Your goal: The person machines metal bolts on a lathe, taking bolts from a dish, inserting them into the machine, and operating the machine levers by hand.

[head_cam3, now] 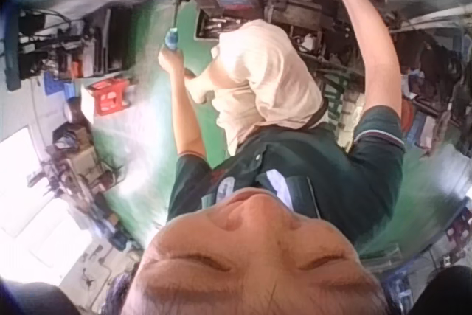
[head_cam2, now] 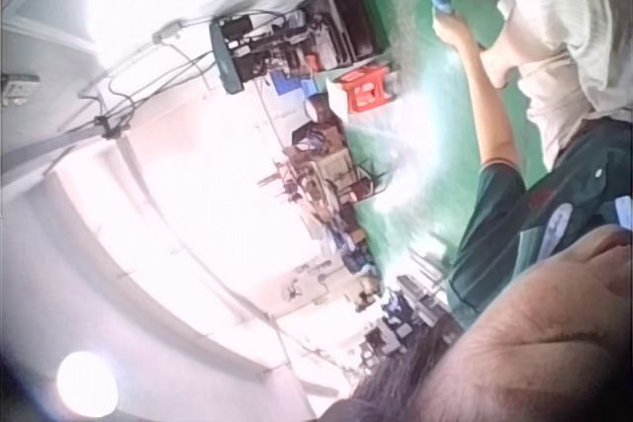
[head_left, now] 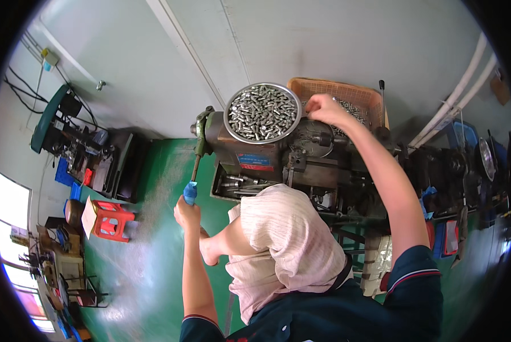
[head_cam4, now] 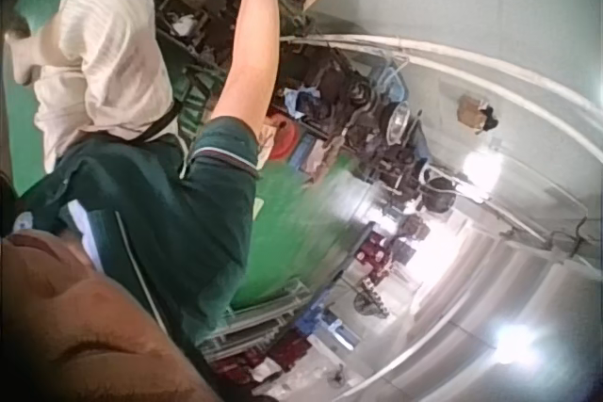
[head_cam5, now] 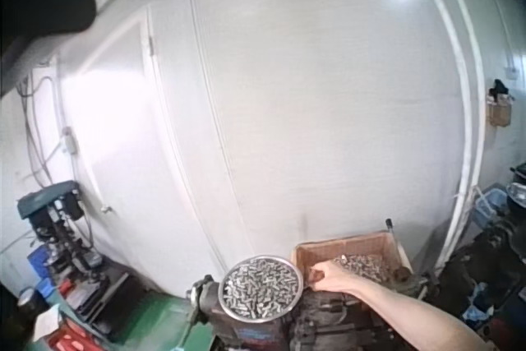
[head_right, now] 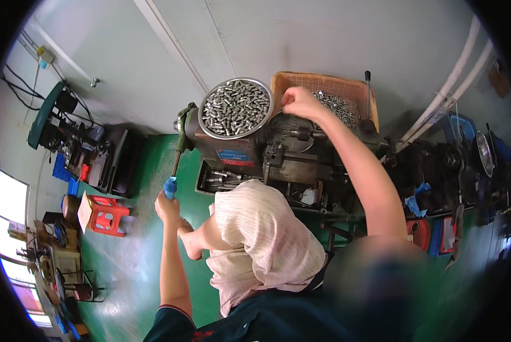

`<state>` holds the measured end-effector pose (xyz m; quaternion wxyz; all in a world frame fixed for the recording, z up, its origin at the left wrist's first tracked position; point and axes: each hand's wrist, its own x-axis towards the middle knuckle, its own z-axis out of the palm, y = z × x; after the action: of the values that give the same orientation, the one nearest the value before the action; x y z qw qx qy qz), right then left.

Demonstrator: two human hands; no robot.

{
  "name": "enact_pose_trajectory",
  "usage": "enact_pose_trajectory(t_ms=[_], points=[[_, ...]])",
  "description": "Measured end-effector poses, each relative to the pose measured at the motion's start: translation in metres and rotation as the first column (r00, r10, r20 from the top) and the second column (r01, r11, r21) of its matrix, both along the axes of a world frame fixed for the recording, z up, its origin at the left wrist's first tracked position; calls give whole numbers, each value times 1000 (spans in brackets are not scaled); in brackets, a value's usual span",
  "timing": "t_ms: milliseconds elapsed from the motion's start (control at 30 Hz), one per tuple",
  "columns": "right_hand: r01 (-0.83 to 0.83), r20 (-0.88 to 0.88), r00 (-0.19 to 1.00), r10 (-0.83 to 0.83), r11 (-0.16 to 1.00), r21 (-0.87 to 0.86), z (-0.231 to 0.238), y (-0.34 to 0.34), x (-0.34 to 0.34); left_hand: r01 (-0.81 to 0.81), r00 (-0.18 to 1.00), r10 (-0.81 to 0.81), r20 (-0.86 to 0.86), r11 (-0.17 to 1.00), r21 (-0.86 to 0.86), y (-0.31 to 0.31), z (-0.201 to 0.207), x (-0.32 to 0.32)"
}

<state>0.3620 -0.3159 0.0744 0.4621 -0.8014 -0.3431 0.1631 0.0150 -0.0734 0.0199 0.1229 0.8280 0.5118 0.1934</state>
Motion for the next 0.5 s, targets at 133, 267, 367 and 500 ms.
enact_pose_trajectory(t_ms=[133,267,367,500], points=[[-25,-5,1000,25,993,-119,-46,13,-6,20,1000,-19,-24,999,39,2,-7,-2],[-3,-74,997,-10,984,-180,-52,18,-17,15,1000,-14,-20,999,36,0,-6,-3],[-6,-17,1000,3,979,-205,-55,20,-18,31,1000,-30,-7,999,40,2,-6,-4],[-34,-70,997,22,983,-182,-62,23,-13,44,999,-44,6,997,56,2,-6,-4]])
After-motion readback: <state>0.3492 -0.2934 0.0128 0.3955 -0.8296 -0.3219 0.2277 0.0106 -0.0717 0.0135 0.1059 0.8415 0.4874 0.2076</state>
